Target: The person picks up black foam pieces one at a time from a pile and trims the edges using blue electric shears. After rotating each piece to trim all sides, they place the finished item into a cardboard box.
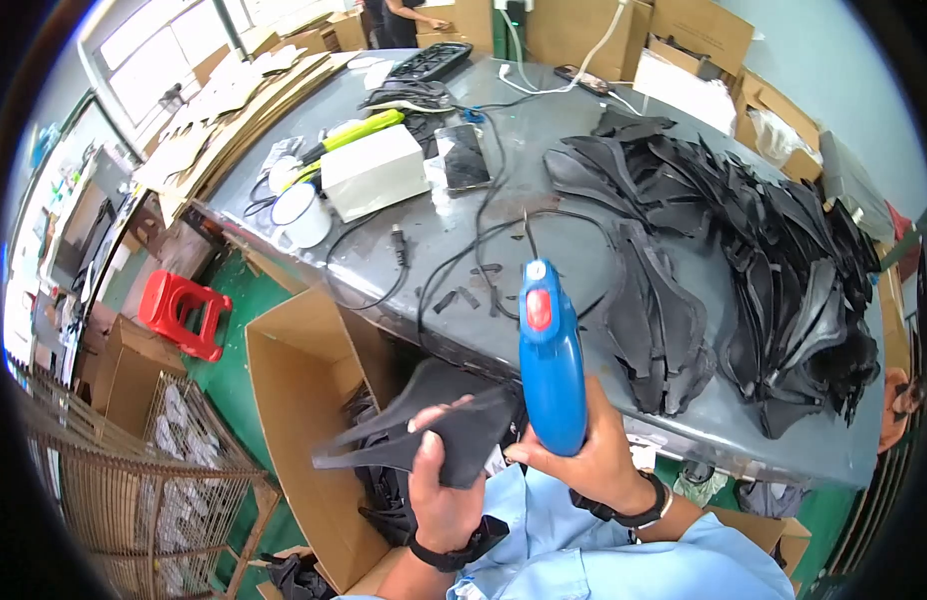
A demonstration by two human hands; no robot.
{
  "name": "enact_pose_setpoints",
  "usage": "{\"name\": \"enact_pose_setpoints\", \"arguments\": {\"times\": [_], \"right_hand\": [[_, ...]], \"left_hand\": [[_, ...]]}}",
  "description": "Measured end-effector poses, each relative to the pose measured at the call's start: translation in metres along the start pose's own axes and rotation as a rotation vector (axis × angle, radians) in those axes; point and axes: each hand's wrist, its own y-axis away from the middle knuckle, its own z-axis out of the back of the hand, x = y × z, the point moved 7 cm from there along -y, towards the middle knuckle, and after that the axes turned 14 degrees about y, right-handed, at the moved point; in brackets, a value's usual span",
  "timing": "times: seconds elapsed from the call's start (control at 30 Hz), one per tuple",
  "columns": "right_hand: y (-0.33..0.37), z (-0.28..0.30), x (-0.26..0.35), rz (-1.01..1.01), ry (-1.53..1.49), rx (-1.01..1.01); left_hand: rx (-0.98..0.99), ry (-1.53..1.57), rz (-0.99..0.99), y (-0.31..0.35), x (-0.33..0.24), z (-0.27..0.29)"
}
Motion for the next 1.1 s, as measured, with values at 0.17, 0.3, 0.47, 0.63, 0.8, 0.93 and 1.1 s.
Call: {"name": "enact_pose_setpoints", "arguments": {"times": [0.17,0.3,0.47,0.63,0.8,0.93,1.1], "right_hand": [[0.028,-0.004,-0.003,0.193,0.388,0.094],[0.044,-0.019,-0.005,0.236,0.377,0.16],[0.046,-0.028,0.005,0.281,0.441,0.258],[0.047,-0.026,0.007,0.288,0.396,0.249],[0.044,-0.024,0.007,0.33,0.412,0.233],[0.048,-0.022,0.001,0.417,0.572,0.179],[0.051,-0.025,-0.005,0.419,0.647,0.197]], "left_hand": [[0.057,-0.019,-0.332,-0.01,-0.035,-0.011],[0.078,-0.027,-0.474,-0.003,-0.049,-0.005],[0.01,-0.013,-0.524,-0.001,-0.051,-0.004],[0.065,-0.005,-0.546,-0.002,-0.054,0.004],[0.127,-0.299,-0.458,-0.001,-0.07,-0.009],[-0.038,-0.352,-0.306,-0.001,-0.089,-0.015],[-0.065,-0.44,-0.244,0.0,-0.106,-0.035]]}}
